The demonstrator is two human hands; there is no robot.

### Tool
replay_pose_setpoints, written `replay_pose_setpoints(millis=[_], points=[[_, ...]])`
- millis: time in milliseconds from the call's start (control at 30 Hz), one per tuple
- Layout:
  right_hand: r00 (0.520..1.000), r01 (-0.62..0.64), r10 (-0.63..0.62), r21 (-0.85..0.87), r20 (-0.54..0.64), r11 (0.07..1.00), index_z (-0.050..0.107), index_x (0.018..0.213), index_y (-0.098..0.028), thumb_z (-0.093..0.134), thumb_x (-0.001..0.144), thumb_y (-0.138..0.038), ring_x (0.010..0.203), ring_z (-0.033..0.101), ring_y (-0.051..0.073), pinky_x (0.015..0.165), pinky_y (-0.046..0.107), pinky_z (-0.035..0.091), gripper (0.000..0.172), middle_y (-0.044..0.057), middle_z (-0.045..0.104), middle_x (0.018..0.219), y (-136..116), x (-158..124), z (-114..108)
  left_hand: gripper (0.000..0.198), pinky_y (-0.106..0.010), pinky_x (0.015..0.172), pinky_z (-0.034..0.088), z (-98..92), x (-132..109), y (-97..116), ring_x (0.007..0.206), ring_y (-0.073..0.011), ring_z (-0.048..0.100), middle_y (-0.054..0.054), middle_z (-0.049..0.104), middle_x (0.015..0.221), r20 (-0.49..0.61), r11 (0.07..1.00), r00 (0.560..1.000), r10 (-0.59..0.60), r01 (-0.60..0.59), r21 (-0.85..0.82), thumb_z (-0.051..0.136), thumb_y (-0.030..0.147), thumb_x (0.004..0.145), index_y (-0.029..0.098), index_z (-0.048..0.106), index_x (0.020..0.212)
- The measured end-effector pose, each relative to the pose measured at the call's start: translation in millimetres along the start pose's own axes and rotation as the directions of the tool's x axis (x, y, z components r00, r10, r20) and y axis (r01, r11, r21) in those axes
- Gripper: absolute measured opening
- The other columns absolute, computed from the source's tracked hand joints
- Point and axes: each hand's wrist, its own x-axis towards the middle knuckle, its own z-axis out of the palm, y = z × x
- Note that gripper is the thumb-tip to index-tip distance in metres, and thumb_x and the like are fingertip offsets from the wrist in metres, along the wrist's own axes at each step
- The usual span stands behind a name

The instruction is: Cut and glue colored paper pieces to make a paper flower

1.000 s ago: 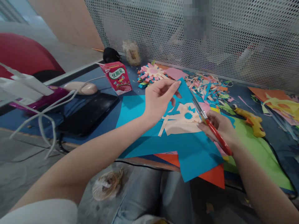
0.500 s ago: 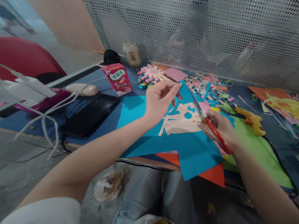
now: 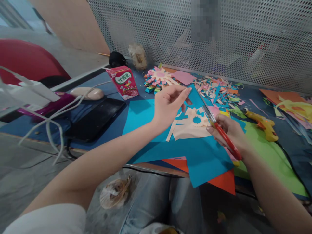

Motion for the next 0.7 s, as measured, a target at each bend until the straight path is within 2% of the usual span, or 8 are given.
replay_pose_setpoints(millis=[400,700], points=[[1.000,-0.016,0.016,-0.004,-0.013,1.000,0.036,0.066,-0.022,0.070,0.067,-0.055,0.041,0.035,0.007,0.039,0.022,0.024,0.047,-0.009,0.037,0.047,-1.5,-0.9,0.2,0.028,-0.016,0.035,0.042,2.7,-1.9,-0.2,0.042,-0.0066,0.055,0.003,0.061,0.051,0.012,0.997,0.998,-0.062,0.062,-0.039,0.069,0.042,0.075,0.015,0.061,0.071],[0.999,0.022,-0.024,-0.043,-0.041,0.999,0.040,0.068,-0.022,0.068,0.068,-0.056,0.042,0.035,0.007,0.040,0.022,0.024,0.044,-0.008,0.038,0.050,-1.8,-0.8,2.2,0.030,-0.018,0.035,0.043,2.9,-3.6,-1.3,0.039,-0.0064,0.052,0.003,0.061,0.053,0.048,0.994,0.993,-0.111,0.112,-0.017,0.068,0.045,0.075,0.017,0.059,0.068]])
